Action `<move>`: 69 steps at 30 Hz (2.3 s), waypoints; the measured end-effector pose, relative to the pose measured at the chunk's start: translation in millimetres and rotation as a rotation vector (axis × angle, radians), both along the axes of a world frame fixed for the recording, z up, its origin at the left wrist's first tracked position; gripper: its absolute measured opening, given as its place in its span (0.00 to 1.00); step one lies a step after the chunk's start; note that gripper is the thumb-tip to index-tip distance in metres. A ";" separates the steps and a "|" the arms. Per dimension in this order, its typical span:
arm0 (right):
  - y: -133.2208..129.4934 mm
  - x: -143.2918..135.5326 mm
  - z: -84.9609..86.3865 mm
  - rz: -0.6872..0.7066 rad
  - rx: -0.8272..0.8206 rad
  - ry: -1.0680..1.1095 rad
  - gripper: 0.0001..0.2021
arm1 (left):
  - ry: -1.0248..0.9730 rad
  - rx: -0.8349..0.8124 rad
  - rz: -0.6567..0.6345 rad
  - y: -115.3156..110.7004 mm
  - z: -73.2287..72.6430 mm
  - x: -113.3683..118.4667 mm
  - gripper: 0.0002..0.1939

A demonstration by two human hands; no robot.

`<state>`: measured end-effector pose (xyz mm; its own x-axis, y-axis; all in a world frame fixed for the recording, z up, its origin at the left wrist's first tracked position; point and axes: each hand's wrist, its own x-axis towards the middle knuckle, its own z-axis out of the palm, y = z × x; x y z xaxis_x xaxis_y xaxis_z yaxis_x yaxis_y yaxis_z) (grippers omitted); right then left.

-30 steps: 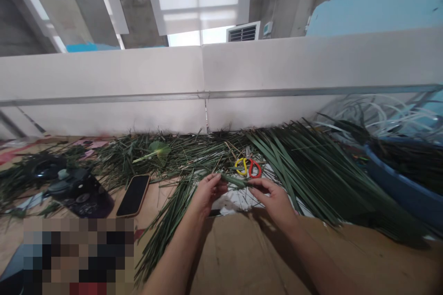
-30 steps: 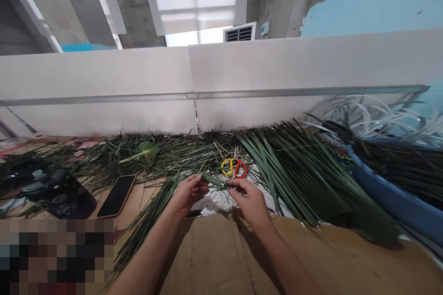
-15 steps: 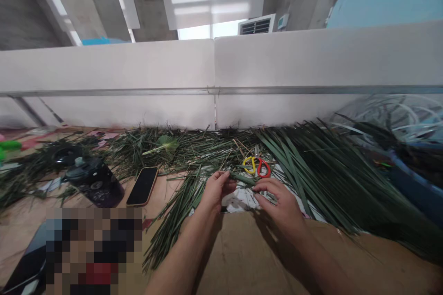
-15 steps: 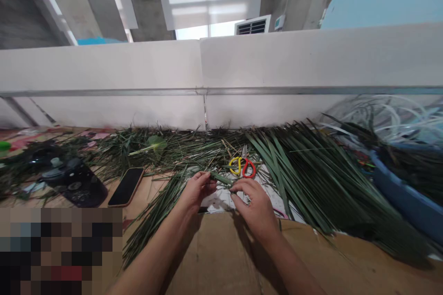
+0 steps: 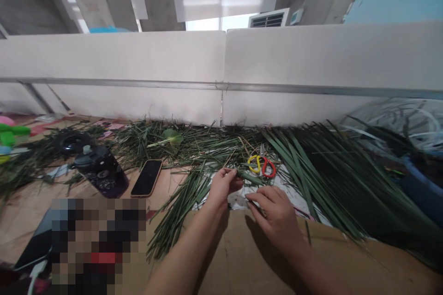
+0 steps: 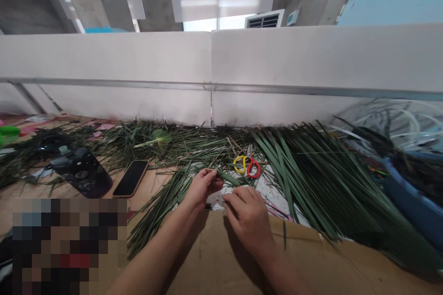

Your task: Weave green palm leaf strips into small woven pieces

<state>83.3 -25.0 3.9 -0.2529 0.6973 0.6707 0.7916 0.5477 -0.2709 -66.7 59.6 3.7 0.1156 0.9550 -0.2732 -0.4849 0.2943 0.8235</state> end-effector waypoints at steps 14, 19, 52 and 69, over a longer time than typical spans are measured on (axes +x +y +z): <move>8.0 10.2 -1.8 -0.148 0.048 0.095 0.06 | 0.071 0.045 -0.047 -0.6 1.0 0.2 0.21; 11.1 17.3 -1.3 -0.160 0.037 0.149 0.06 | 0.074 0.067 -0.076 -0.8 3.1 -2.0 0.18; 17.5 18.8 4.4 -0.281 -0.351 0.628 0.09 | 0.062 0.114 -0.246 -15.1 -0.9 19.1 0.22; 14.0 13.2 4.6 -0.208 -0.283 0.562 0.09 | 0.085 0.156 -0.231 -10.6 0.5 18.4 0.23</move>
